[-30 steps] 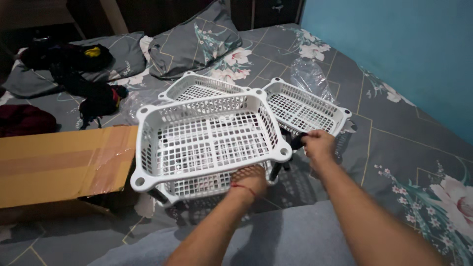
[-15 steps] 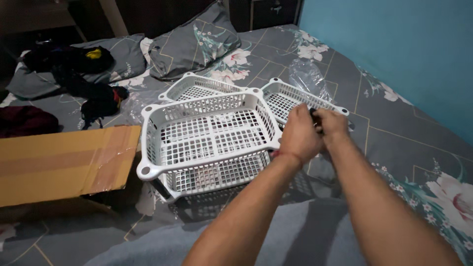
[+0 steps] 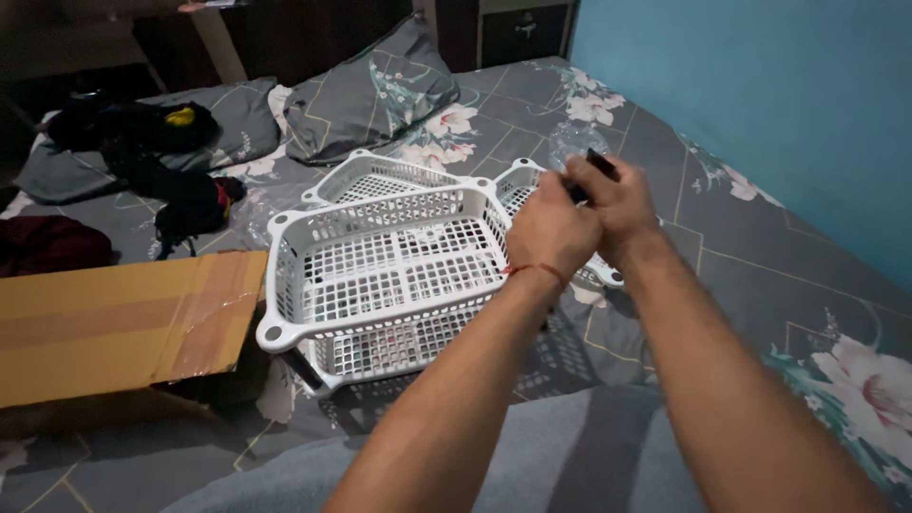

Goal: The person assembles a three-tier white plastic storage rack on a bed. They insert black support poles into the corner holes of stacked white baskets, then place the top basket onto the poles to complete the structure.

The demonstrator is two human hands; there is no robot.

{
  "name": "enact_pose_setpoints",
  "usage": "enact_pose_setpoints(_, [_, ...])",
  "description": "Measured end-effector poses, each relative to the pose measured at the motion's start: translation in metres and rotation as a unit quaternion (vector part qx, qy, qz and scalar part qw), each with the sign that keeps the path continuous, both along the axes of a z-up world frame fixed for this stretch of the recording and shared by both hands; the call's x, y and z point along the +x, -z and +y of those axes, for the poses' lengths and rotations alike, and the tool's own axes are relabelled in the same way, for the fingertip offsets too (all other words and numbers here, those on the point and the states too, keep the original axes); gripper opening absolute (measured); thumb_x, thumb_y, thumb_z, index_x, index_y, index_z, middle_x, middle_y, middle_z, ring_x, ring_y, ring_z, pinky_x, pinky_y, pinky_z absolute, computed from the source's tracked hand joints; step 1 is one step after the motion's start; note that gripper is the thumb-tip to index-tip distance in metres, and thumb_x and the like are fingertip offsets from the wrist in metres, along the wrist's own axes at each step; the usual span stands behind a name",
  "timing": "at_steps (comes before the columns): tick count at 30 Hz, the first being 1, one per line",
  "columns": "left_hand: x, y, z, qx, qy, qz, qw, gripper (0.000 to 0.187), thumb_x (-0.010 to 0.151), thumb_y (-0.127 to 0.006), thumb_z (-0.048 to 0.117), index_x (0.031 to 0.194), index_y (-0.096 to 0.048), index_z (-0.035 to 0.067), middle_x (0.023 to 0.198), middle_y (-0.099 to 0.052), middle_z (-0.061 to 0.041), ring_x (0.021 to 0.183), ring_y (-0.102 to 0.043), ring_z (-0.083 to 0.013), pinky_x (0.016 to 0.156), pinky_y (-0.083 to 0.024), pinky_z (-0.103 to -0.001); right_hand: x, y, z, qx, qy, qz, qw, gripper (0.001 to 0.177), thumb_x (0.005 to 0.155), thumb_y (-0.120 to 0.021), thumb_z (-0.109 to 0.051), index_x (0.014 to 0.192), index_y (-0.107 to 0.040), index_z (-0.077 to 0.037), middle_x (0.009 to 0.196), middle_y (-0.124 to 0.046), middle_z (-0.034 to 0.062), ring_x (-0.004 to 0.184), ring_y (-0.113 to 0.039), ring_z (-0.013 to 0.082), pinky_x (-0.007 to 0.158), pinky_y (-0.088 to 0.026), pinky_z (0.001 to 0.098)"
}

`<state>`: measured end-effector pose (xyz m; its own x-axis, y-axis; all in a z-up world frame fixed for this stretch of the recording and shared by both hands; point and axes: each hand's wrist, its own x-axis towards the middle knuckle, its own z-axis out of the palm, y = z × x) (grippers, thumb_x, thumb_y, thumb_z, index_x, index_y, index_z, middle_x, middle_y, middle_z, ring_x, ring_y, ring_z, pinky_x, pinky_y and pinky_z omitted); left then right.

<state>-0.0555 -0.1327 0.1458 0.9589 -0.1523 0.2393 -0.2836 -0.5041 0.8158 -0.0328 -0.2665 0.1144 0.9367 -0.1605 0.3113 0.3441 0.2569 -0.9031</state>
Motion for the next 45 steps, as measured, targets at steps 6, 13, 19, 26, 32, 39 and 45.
enact_pose_setpoints(6, [-0.006,0.008,0.039,0.045,-0.041,-0.045,0.997,0.047,0.086,-0.061,0.038,0.131,-0.056,0.023,0.101,-0.074,-0.017,0.093,-0.070,-0.0412,0.079,-0.054,-0.055,0.006,-0.011,0.047,0.002,0.018,0.049,0.999,0.028,0.089,-0.083,-0.027,0.094,-0.067,-0.004,0.084,-0.069,0.0033,0.073,-0.065,0.0132,0.066,-0.056,0.0282])
enact_pose_setpoints(13, [0.004,0.032,0.075,0.010,-0.001,-0.188,0.982,0.027,0.090,-0.066,0.030,0.109,-0.063,0.012,0.097,-0.073,-0.017,0.089,-0.069,-0.0429,0.075,-0.053,-0.054,0.006,-0.021,0.082,-0.412,0.255,0.019,0.874,0.058,0.095,-0.065,-0.055,0.068,-0.067,-0.004,0.058,-0.064,0.0098,0.053,-0.063,0.0195,0.053,-0.047,0.0369])
enact_pose_setpoints(19, [0.014,0.025,0.110,0.000,0.095,-0.214,0.972,0.030,0.088,-0.066,0.030,0.105,-0.061,0.006,0.091,-0.072,-0.022,0.088,-0.068,-0.0443,0.076,-0.054,-0.052,-0.008,-0.038,0.101,-0.481,0.246,-0.080,0.838,0.053,0.098,-0.059,-0.048,0.072,-0.069,-0.003,0.061,-0.063,0.0170,0.052,-0.063,0.0301,0.053,-0.048,0.0443])
enact_pose_setpoints(26, [-0.006,0.016,0.120,0.113,-0.007,-0.223,0.968,0.035,0.091,-0.064,0.030,0.114,-0.057,0.005,0.099,-0.070,-0.021,0.083,-0.068,-0.0468,0.073,-0.052,-0.058,-0.007,-0.061,0.120,-0.554,0.149,0.061,0.817,0.051,0.097,-0.047,-0.053,0.090,-0.080,-0.016,0.076,-0.075,0.0152,0.071,-0.074,0.0320,0.070,-0.056,0.0467])
enact_pose_setpoints(32, [-0.012,0.008,0.130,0.117,-0.037,-0.204,0.971,0.035,0.087,-0.071,0.035,0.103,-0.061,0.005,0.093,-0.072,-0.021,0.080,-0.069,-0.0447,0.070,-0.053,-0.057,-0.005,-0.056,0.135,-0.582,0.156,0.011,0.798,0.052,0.100,-0.045,-0.054,0.090,-0.079,-0.016,0.078,-0.074,0.0190,0.077,-0.071,0.0398,0.074,-0.054,0.0504])
enact_pose_setpoints(39, [-0.006,0.009,0.164,0.031,0.031,-0.129,0.991,0.038,0.085,-0.075,0.036,0.103,-0.065,0.005,0.084,-0.075,-0.017,0.078,-0.076,-0.0356,0.072,-0.058,-0.047,-0.012,-0.061,0.126,-0.498,0.079,-0.076,0.860,0.036,0.103,-0.057,-0.039,0.098,-0.068,-0.005,0.077,-0.070,0.0141,0.072,-0.068,0.0268,0.067,-0.053,0.0417])
enact_pose_setpoints(45, [-0.013,0.009,0.163,-0.008,-0.005,-0.111,0.994,0.043,0.082,-0.080,0.039,0.107,-0.067,0.006,0.086,-0.075,-0.017,0.082,-0.076,-0.0353,0.073,-0.058,-0.044,-0.021,-0.052,0.142,-0.101,-0.098,0.039,0.989,0.052,0.087,-0.076,-0.015,0.129,-0.047,-0.005,0.098,-0.068,0.0099,0.086,-0.069,0.0191,0.073,-0.060,0.0309])
